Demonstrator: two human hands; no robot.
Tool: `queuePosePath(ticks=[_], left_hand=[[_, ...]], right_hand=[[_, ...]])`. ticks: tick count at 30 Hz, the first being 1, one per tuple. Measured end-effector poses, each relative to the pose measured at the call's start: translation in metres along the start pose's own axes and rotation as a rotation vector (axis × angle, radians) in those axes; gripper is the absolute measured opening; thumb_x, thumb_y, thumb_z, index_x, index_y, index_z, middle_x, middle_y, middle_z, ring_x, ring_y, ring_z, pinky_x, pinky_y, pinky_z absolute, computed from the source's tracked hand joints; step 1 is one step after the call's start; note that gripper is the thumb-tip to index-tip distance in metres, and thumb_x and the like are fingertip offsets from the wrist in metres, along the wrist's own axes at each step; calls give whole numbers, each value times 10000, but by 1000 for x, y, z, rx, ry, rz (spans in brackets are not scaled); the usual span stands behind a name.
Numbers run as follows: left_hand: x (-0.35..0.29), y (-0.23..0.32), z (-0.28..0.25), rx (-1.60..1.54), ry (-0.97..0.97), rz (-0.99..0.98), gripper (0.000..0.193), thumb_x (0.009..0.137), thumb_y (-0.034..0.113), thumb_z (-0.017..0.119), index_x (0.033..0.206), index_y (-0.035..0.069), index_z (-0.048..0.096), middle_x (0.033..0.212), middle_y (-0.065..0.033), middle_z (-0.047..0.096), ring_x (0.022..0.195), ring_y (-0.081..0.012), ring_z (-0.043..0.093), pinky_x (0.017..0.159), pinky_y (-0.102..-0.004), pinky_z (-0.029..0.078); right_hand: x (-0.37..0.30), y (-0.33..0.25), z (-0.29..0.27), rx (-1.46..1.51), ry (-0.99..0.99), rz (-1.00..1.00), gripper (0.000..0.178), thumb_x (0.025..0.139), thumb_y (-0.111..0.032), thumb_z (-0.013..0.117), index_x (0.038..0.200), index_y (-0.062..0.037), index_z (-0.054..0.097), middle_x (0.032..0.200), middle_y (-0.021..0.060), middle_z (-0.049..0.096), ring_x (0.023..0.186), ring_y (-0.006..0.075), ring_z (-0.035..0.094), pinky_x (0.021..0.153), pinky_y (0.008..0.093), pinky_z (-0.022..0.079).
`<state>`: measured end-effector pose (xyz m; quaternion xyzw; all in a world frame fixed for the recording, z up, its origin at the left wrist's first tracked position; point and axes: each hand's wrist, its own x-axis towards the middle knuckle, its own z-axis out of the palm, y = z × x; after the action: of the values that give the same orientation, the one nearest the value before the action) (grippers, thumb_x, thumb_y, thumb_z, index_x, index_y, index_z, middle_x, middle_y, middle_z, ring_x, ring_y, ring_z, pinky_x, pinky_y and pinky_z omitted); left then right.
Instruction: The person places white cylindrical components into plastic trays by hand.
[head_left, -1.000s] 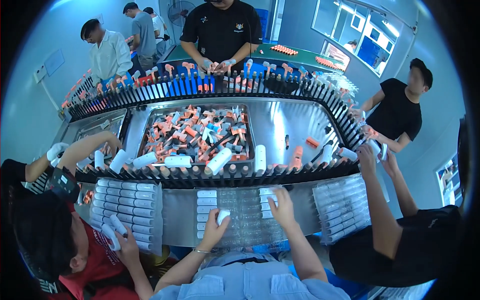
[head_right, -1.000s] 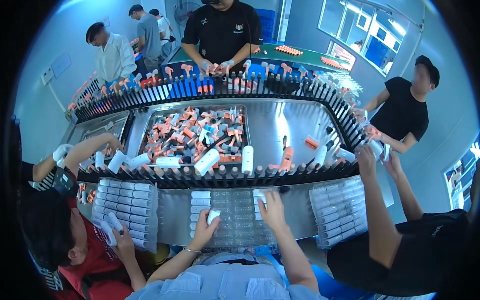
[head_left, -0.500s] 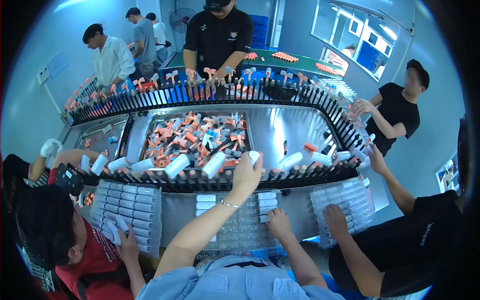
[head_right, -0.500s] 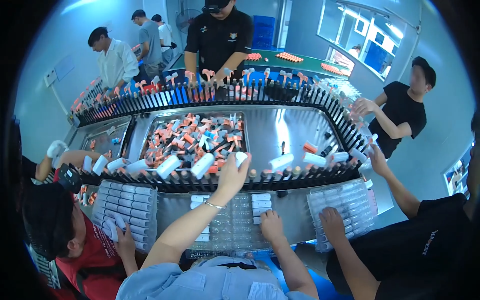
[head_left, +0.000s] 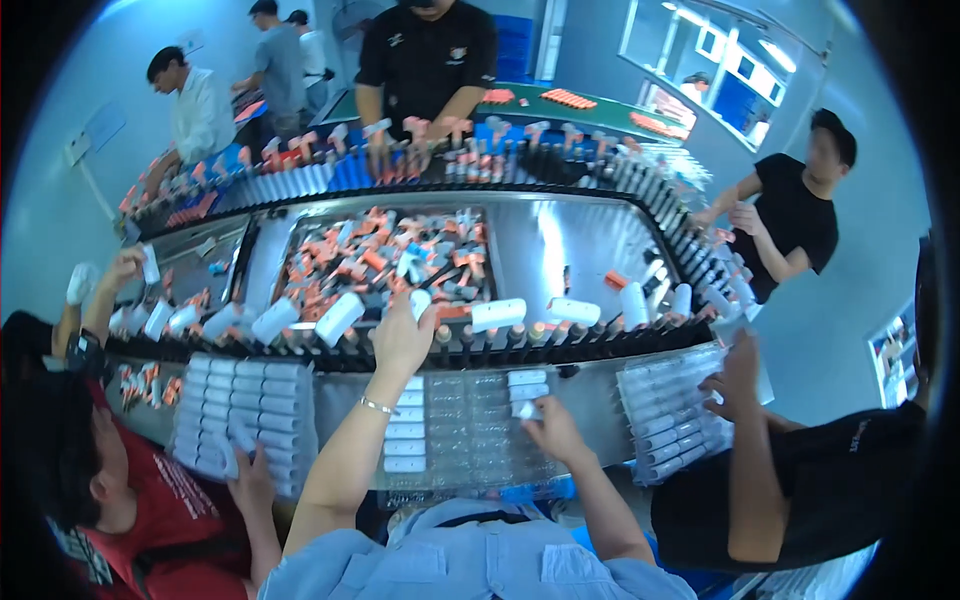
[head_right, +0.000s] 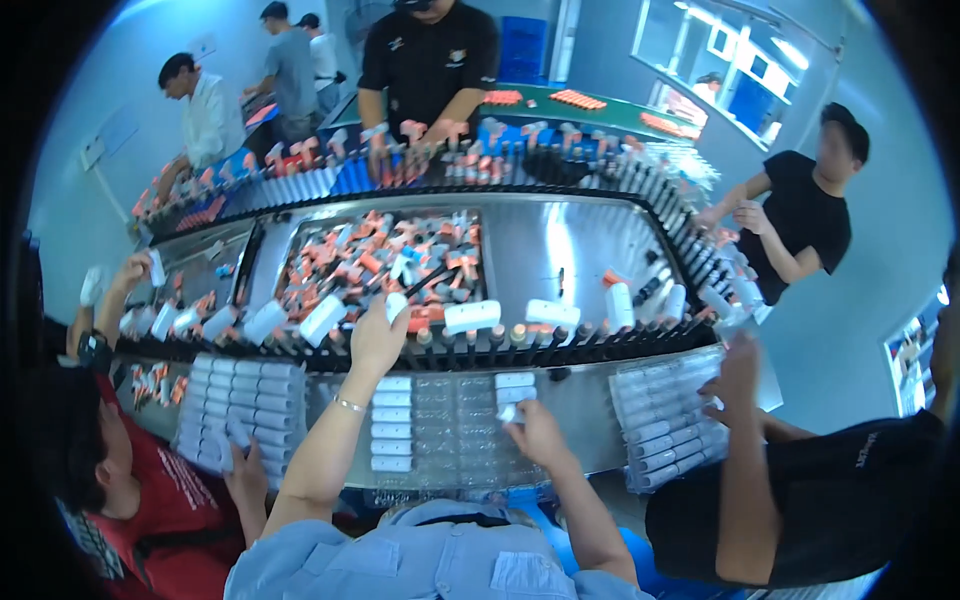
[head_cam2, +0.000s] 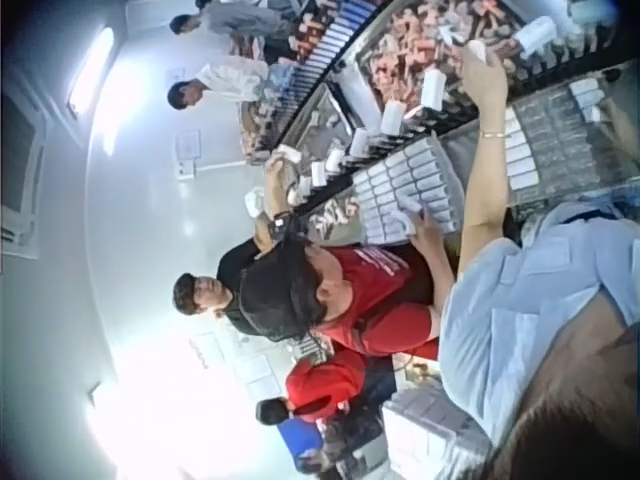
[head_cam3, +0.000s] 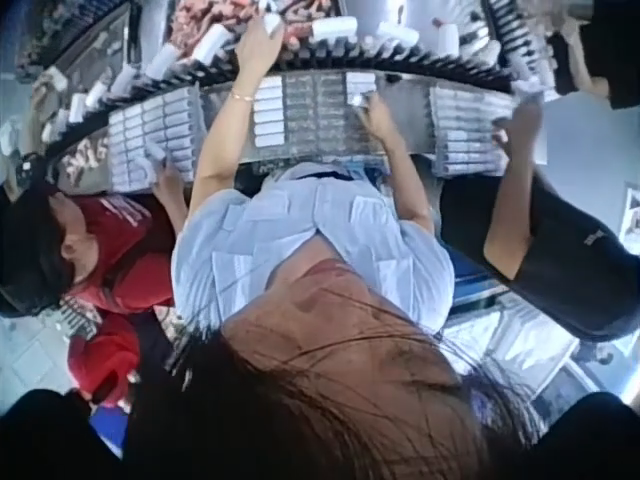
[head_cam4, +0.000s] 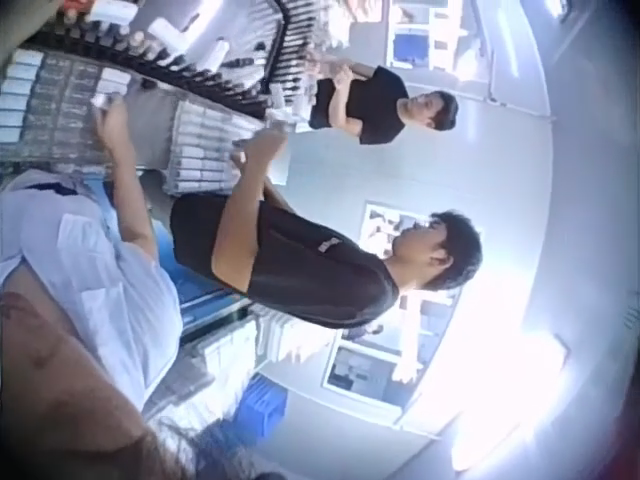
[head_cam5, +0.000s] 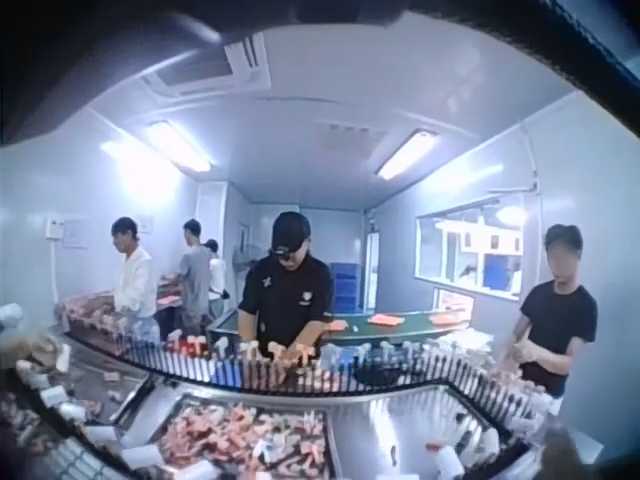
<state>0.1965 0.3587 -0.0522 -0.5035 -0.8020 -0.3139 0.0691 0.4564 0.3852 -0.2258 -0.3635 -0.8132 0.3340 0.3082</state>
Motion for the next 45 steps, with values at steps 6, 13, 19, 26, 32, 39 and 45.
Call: queuePosePath(ticks=[6,13,19,26,32,39,45], left_hand=[[-11,-35,-23,-345,112,-25,548,862,304,572,1209,-83,398,1066,-307,531,988,-424,530,819,-438,435],[-177,-96,-1,-38,-75,222,323,718,115,672,1008,36,553,1025,-163,500,958,-355,479,819,-437,395],[-210,-112,-10,135,-295,286,314,690,141,688,979,80,584,964,-101,523,922,-297,497,773,-414,397],[-185,-111,-6,221,-518,429,316,670,161,712,938,85,563,948,-102,526,928,-286,501,790,-400,388],[-179,-106,2,-87,-535,184,348,770,178,652,1044,42,485,951,-178,578,860,-358,562,751,-420,453],[-176,-83,81,-705,-340,-172,331,865,164,591,1101,-21,450,829,-126,619,705,-184,630,618,-293,497],[-182,-86,110,-525,-293,-54,278,834,128,636,1008,-27,486,832,-94,617,680,-132,619,595,-255,501]], right_hand=[[17,5,24,159,244,28,375,845,-273,619,1024,25,477,734,137,571,633,238,570,598,343,460],[17,26,40,173,140,179,310,905,-261,524,1021,26,515,741,121,617,653,189,610,594,323,465],[21,20,40,232,68,261,435,880,-363,525,1027,46,520,818,260,604,789,430,590,657,448,454],[20,20,32,252,67,286,433,868,-373,539,1034,27,526,850,256,609,810,417,594,672,447,458],[20,41,40,312,101,250,429,861,-377,547,1050,9,533,895,248,618,843,416,595,704,440,467],[26,52,39,301,21,282,438,863,-403,537,1035,0,531,888,243,619,829,413,599,707,450,465],[26,54,36,344,85,234,415,868,-374,537,1047,-1,530,859,208,626,797,342,618,703,397,470]])
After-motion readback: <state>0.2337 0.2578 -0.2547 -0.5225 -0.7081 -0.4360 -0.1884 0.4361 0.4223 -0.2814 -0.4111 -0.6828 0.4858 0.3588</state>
